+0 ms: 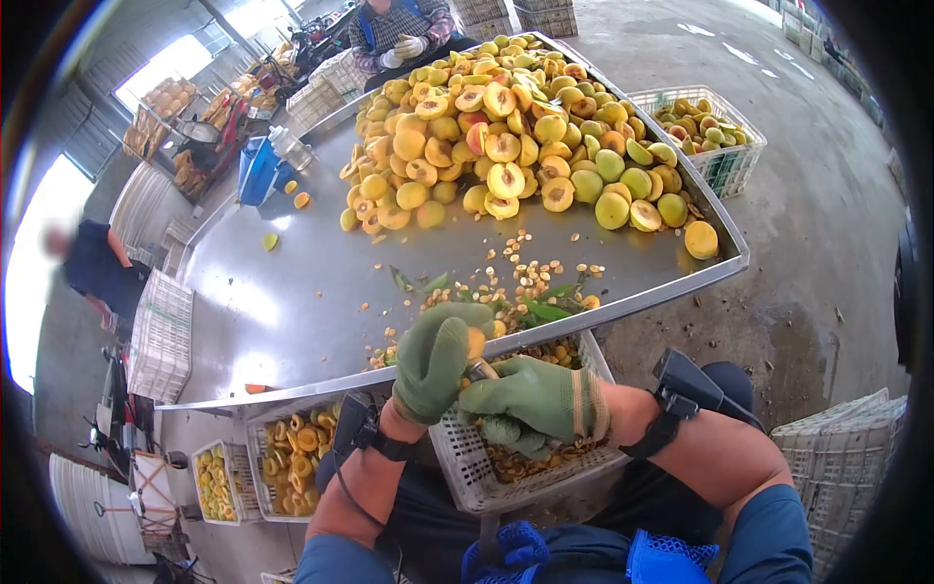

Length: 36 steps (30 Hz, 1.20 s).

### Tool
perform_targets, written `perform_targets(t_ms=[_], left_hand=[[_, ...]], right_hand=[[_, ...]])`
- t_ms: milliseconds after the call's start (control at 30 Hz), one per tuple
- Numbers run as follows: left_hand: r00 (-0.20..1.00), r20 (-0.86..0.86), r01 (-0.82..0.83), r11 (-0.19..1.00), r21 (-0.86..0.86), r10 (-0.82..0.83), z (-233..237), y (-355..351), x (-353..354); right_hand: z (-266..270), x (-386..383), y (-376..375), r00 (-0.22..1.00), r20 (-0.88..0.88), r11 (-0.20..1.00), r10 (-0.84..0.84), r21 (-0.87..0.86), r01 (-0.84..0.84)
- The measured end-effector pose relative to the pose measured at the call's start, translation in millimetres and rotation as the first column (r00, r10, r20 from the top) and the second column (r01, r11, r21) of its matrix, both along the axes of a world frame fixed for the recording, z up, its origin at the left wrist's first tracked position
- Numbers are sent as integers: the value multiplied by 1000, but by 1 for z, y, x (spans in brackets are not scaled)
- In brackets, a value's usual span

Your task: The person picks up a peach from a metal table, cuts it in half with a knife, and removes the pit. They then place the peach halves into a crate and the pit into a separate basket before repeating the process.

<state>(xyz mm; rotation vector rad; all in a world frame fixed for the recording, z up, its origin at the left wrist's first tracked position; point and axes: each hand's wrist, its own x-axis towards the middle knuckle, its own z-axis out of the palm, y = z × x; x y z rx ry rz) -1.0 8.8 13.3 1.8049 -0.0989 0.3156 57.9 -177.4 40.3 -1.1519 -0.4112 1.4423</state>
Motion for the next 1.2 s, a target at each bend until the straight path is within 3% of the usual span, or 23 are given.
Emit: perform_targets(t_ms=[133,233,333,467,633,733,833,933,1033,1200], left_hand=[[996,-56,74,997,33,-72,2,7,3],[997,68,42,984,-172,-31,-9,6,7],[984,169,72,994,-87,-56,-24,5,4],[1000,10,10,992,-127,-9,-25,7,-5],[992,-58,111,994,-24,-112,-7,11,2],[969,-108,230,972,55,-224,1,14,7],[951,-140,284,958,48,-275,9,14,6],[965,-100,248,968,46,-242,10,14,2],[981,-26,193,975,112,-191,5,10,2],[991,25,122,975,184,-129,2,9,0]], right_hand=[[-3,11,-7,959,-255,992,122,73,-107],[-15,18,-3,930,-331,980,162,168,-110],[-13,20,-4,918,-352,980,183,142,-141],[-9,20,-6,951,-211,972,224,124,-201],[3,26,-10,967,131,975,220,-40,-217],[4,26,-11,948,216,966,235,-160,-203],[5,27,-14,950,201,971,239,-47,-234],[-14,32,-13,947,-76,948,312,86,-305],[-16,26,-11,965,-34,958,260,136,-253],[-11,25,-14,948,-131,955,289,115,-275]])
